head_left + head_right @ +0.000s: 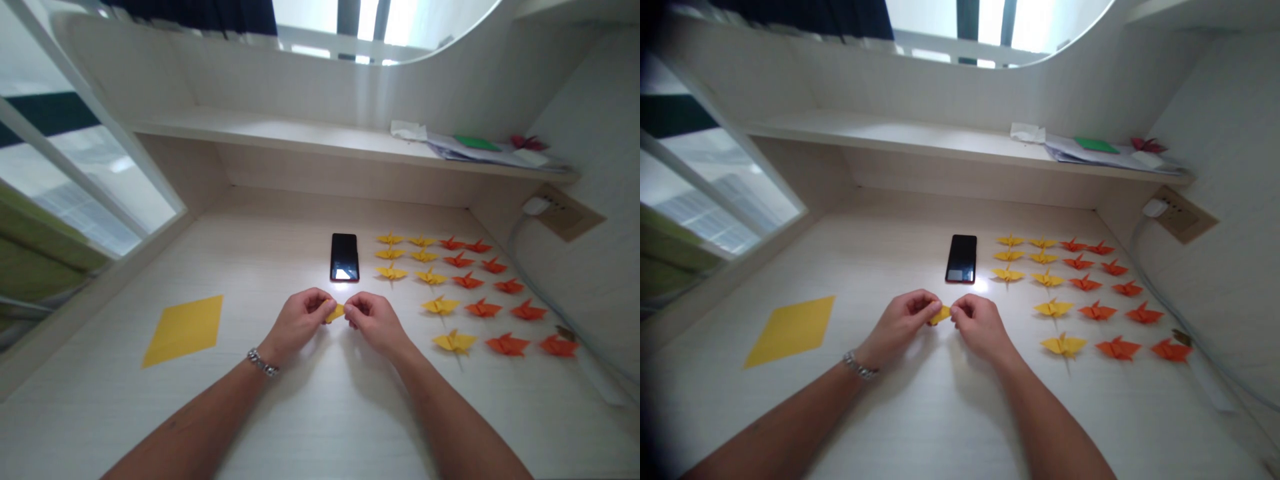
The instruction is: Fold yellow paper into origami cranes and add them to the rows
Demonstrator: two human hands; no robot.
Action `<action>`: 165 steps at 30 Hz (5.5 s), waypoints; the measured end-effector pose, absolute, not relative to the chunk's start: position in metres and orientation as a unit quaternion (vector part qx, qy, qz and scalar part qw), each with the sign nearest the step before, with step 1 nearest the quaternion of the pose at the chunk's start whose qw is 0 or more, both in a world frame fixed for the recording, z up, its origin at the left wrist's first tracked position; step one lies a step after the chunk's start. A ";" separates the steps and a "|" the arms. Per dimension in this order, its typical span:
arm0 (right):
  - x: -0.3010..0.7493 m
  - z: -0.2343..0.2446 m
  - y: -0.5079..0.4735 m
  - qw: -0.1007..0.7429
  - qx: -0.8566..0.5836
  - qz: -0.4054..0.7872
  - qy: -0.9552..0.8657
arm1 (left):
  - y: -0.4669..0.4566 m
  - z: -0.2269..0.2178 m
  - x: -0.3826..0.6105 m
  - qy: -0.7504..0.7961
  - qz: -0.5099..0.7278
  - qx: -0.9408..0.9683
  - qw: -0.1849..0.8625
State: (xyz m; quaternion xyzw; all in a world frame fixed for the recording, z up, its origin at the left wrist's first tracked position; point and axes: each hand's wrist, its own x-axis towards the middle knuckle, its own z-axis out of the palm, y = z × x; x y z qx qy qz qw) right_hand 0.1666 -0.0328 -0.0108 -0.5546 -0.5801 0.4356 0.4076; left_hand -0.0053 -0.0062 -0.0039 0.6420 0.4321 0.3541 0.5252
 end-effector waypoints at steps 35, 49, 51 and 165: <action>0.175 -0.005 -0.029 0.440 -0.505 0.492 -0.557 | -0.003 0.008 -0.016 0.443 0.380 0.652 0.484; 0.186 0.002 -0.032 0.326 -0.495 0.518 -0.616 | -0.005 0.010 -0.019 0.395 0.223 0.742 0.493; 0.190 0.002 -0.031 0.320 -0.492 0.536 -0.606 | -0.003 0.010 -0.024 0.392 0.214 0.742 0.500; 0.155 -0.024 -0.035 0.529 -0.575 0.338 -0.525 | -0.009 -0.021 0.012 0.410 0.447 0.391 0.692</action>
